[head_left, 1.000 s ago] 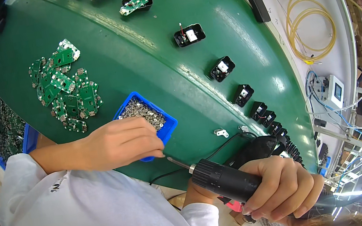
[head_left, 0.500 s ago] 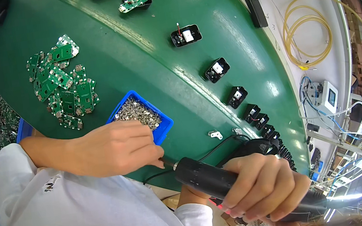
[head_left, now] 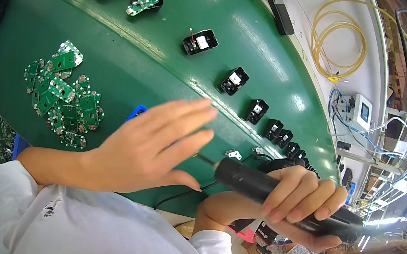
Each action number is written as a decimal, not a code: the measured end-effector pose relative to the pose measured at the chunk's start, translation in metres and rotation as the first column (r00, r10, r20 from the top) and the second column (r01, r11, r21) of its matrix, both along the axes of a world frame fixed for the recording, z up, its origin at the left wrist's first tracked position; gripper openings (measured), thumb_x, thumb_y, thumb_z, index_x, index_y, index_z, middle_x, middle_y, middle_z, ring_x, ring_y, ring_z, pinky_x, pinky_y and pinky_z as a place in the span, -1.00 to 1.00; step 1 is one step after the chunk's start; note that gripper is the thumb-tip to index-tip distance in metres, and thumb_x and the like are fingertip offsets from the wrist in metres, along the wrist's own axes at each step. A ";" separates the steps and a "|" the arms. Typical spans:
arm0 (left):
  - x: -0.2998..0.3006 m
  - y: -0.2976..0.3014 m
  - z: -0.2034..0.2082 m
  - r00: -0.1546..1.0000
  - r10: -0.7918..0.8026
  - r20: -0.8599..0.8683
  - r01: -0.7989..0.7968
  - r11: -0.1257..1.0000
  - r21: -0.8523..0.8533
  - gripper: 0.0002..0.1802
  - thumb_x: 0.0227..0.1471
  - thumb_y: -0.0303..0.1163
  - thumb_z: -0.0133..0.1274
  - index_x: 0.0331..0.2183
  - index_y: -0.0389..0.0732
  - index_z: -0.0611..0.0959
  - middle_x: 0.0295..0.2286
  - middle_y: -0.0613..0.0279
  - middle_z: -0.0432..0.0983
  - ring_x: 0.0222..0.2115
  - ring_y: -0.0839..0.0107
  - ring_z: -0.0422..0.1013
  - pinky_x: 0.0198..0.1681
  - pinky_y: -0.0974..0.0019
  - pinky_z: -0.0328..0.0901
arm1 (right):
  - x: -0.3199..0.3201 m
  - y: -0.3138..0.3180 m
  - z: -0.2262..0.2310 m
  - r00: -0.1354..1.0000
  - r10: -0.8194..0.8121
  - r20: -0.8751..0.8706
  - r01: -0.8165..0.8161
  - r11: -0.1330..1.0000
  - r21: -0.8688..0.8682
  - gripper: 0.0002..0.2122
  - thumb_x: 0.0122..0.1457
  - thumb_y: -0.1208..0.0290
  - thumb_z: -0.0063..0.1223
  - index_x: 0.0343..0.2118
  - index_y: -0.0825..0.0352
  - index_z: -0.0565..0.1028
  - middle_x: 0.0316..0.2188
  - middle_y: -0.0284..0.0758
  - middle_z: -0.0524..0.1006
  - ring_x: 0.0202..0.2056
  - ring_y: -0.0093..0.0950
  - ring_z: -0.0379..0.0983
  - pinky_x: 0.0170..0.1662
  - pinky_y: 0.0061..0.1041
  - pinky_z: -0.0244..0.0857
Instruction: Assemble electronic components into plastic housings using an electric screwdriver.
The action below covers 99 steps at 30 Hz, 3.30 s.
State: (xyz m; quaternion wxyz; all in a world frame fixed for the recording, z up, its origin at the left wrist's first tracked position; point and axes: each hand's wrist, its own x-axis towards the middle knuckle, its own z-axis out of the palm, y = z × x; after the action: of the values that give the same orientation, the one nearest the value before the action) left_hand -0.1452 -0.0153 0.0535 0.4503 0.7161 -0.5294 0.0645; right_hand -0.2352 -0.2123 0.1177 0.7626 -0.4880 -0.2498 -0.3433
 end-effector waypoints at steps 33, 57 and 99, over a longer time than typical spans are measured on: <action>0.011 0.034 -0.036 0.920 -0.332 0.207 0.166 0.810 0.562 -0.79 -0.15 -0.41 0.06 -0.40 -0.30 0.66 0.19 0.01 0.27 0.29 0.17 0.04 0.35 0.06 -0.02 | 0.032 -0.119 -0.132 0.690 -0.705 -0.166 0.674 0.708 -0.210 -0.59 0.31 -0.06 -0.23 -0.38 0.26 0.32 -0.67 -0.27 0.37 -0.74 -0.51 0.27 -0.72 -0.60 0.16; 0.005 0.045 -0.058 0.944 -0.237 -0.228 0.224 0.971 -0.081 -0.75 -0.20 -0.54 0.19 -0.33 -0.25 0.66 -0.35 0.20 0.59 -0.33 0.27 0.53 -0.29 0.30 0.45 | 0.002 -0.020 0.007 0.999 0.014 0.037 -0.017 0.996 0.084 -0.59 0.17 0.08 0.09 -0.44 0.40 0.32 -0.69 -0.22 0.38 -0.81 -0.45 0.32 -0.79 -0.46 0.37; -0.032 0.028 -0.025 0.334 -0.337 -0.880 -0.185 0.892 -0.412 -0.89 0.02 -0.69 0.15 -0.33 -0.40 0.69 -0.33 0.02 0.65 -0.31 0.35 0.60 -0.15 0.38 0.50 | 0.020 0.037 -0.001 0.996 0.026 0.087 -0.053 0.942 0.331 -0.57 0.02 0.03 0.12 -0.53 0.33 0.26 -0.76 -0.35 0.31 -0.86 -0.57 0.25 -0.84 -0.60 0.36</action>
State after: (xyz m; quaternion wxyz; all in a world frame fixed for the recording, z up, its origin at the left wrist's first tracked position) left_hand -0.1772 0.0124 0.0281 0.8234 0.4709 -0.1763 -0.2630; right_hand -0.2154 -0.1749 0.1170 0.8300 -0.3327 -0.2289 -0.3848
